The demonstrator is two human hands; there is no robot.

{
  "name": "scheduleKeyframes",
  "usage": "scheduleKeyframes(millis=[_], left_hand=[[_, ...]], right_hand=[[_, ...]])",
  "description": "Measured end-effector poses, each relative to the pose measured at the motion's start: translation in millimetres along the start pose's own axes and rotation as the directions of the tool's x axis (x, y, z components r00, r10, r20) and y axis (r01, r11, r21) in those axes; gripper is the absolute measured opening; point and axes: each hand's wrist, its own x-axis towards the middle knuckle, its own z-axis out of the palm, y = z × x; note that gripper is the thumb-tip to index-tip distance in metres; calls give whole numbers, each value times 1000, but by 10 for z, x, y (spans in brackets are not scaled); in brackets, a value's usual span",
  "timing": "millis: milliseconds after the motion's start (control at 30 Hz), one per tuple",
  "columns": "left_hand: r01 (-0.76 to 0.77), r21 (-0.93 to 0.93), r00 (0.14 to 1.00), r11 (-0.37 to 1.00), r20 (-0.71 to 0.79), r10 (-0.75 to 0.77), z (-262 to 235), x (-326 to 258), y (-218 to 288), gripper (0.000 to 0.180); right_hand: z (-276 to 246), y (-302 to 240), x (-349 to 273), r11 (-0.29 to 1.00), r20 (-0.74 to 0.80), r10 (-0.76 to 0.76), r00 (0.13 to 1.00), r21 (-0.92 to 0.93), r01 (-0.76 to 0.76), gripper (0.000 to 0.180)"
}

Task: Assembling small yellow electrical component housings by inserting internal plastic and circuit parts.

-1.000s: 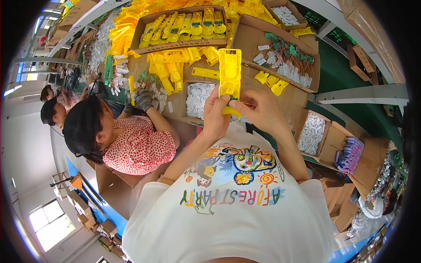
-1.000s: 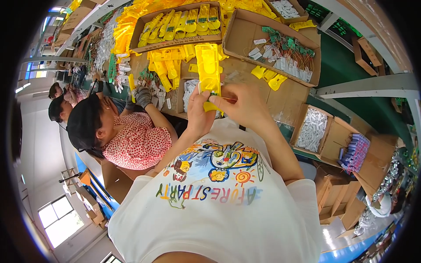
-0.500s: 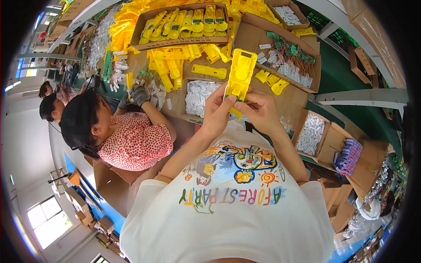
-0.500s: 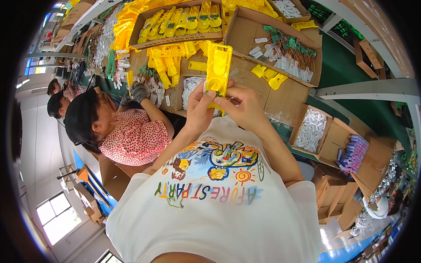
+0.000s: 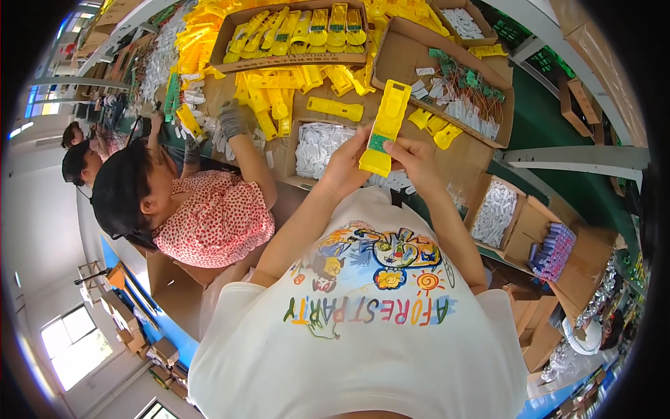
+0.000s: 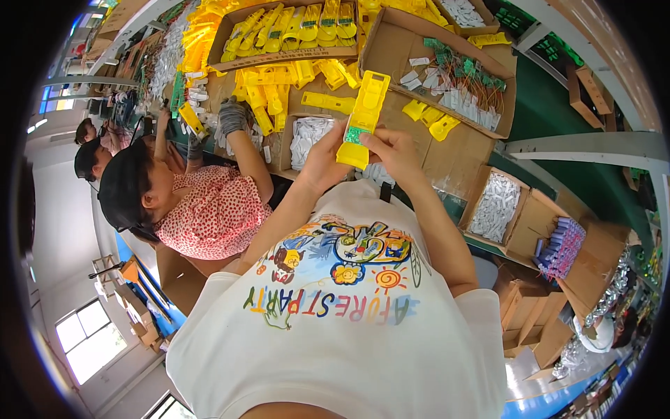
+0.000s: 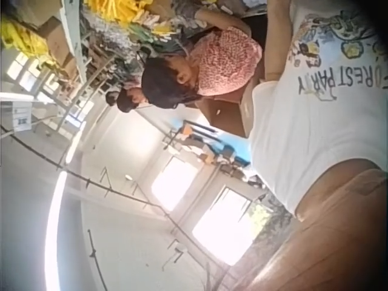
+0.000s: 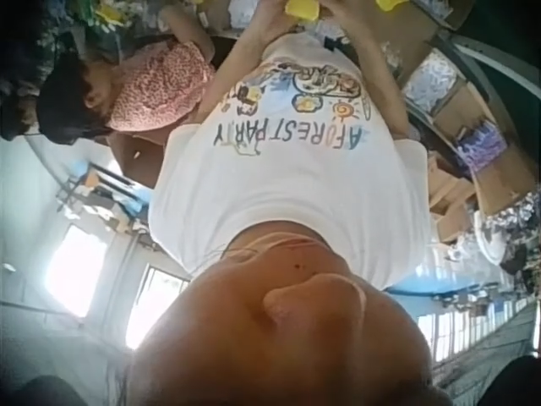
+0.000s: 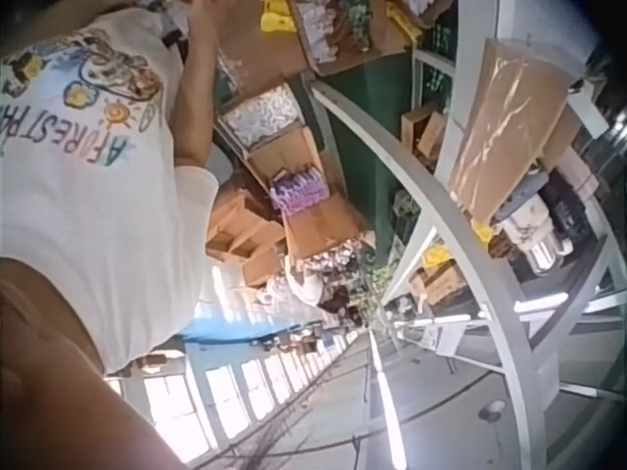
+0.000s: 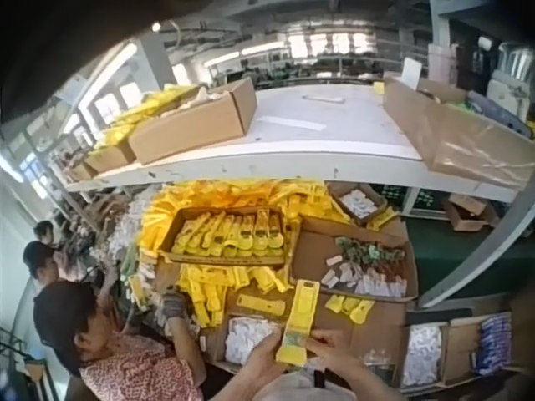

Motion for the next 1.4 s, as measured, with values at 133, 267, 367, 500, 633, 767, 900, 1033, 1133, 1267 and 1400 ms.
scheduleKeyframes(millis=[133,267,367,500,633,767,900,1033,1133,1267,1400], left_hand=[[-4,94,999,996,38,1,135,-64,51,47],[-57,265,995,962,-58,75,147,-82,-1,47],[-154,487,985,860,12,170,143,-50,12,44],[-279,514,938,811,-36,345,-9,-71,95,42],[-244,541,934,805,-94,346,91,-137,228,41],[-144,446,970,883,-114,216,44,-193,277,34],[-55,655,957,754,-180,226,132,-255,291,24],[-33,638,968,770,-172,184,155,-273,170,23],[-42,779,974,625,-108,200,76,-184,-48,29],[-66,917,955,394,-56,290,81,-185,-104,33],[-69,974,931,214,-14,364,95,-203,-79,34]], right_hand=[[-11,-85,-53,998,55,-43,998,-50,46,25],[-25,0,-84,990,14,-88,996,-108,89,26],[-32,-206,-140,995,26,20,999,-97,-17,24],[-311,-550,-215,191,426,-147,893,-874,448,23],[-591,-766,-268,938,453,139,881,-346,30,23],[-608,-917,-230,967,298,107,949,-253,-30,24],[-689,-793,-83,874,94,81,992,-484,-26,28],[-592,-696,80,933,-52,-315,948,-202,299,30],[-143,-704,134,936,-181,-353,918,-53,349,31],[16,-510,345,788,-51,-504,862,-436,435,35],[134,-621,359,942,-142,-311,940,-175,286,31]])
